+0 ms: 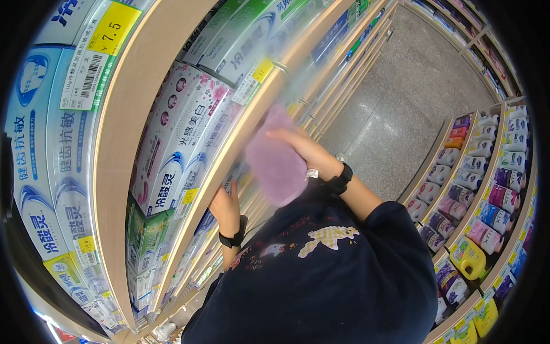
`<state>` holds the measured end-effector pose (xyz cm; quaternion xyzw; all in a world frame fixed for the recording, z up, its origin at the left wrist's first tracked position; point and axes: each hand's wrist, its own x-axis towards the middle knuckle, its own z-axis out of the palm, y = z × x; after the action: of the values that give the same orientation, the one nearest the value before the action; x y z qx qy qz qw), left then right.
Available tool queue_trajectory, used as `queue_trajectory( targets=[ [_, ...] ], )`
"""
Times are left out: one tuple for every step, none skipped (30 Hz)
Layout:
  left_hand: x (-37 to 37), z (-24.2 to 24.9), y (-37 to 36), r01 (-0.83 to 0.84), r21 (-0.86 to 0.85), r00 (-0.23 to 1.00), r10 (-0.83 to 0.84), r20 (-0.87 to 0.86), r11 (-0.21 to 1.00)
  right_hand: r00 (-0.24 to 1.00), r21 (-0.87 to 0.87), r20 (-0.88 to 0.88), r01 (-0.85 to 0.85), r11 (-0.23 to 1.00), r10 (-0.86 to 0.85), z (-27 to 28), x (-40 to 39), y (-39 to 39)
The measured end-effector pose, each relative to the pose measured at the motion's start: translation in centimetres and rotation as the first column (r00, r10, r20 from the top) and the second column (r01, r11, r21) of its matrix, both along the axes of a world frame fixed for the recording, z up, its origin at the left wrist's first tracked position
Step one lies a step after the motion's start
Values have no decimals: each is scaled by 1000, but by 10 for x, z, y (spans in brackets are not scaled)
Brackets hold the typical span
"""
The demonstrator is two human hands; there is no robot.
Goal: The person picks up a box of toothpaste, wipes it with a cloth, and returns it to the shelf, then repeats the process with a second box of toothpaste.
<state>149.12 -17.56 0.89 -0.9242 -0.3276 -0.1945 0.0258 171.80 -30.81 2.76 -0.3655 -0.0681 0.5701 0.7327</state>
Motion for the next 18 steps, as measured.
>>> queue_trajectory(
  targets=[
    [-1, 0, 0, -1, -11, 1000, 1, 3, 1000, 1000, -29, 22, -3, 1000, 3, -2, 2, -5],
    [-1, 0, 0, -2, -11, 1000, 2, 2, 1000, 1000, -29, 21, -4, 1000, 5, -5, 3, -10],
    [-1, -1, 1, -2, 8, 1000, 2, -7, 1000, 995, -19, 103, 10, 1000, -8, -10, 5, -16],
    [-2, -1, 1, -3, 26, 1000, 3, -16, 1000, 983, -8, 184, 22, 1000, -21, -16, 7, -22],
    [-2, -2, 1, -6, 26, 1000, 6, -16, 1000, 967, -18, 254, -2, 1000, 7, -20, 9, -27],
    [-2, -2, 2, 4, 37, 1000, -4, -9, 999, 967, -18, 254, -4, 1000, 9, -23, 11, -32],
    [-2, -3, 2, 14, 48, 1000, -14, -2, 999, 920, -44, 386, -54, 998, 67, -26, 11, -37],
    [-1, -2, 2, 15, 48, 1000, -14, -2, 999, 852, -77, 509, -99, 992, 125, -27, 11, -39],
    [0, 0, 1, 20, 38, 1000, -20, 4, 999, 797, -107, 579, -135, 985, 172, -28, 11, -39],
    [2, 1, 0, 28, 28, 1000, -29, 11, 999, 798, -107, 578, -131, 986, 169, -29, 9, -38],
    [4, 0, -1, 34, 27, 999, -34, 10, 999, 742, -76, 653, -135, 988, 152, -32, 7, -36],
    [6, -1, -1, 23, -3, 1000, -24, -10, 1000, 680, -46, 722, -143, 989, 132, -35, 5, -34],
    [8, -2, -1, 12, -33, 999, -13, -30, 999, 681, -45, 721, -139, 989, 128, -37, 4, -31],
    [11, -2, -2, 16, -31, 999, -17, -31, 999, 583, -27, 808, -106, 994, 84, -39, 3, -28],
    [16, -2, -3, 12, -49, 999, -13, -35, 999, 473, -4, 880, -76, 997, 40, -41, 2, -25],
    [21, -2, -4, 7, -68, 999, -9, -39, 998, 473, -2, 880, -73, 997, 37, -42, 2, -23],
    [25, -3, -4, 11, -67, 999, -13, -38, 998, 443, -7, 895, -86, 996, 45, -42, 2, -21],
    [28, -4, -3, 21, -72, 999, -23, -37, 997, 412, -12, 910, -100, 995, 52, -43, 2, -20]
  ],
)
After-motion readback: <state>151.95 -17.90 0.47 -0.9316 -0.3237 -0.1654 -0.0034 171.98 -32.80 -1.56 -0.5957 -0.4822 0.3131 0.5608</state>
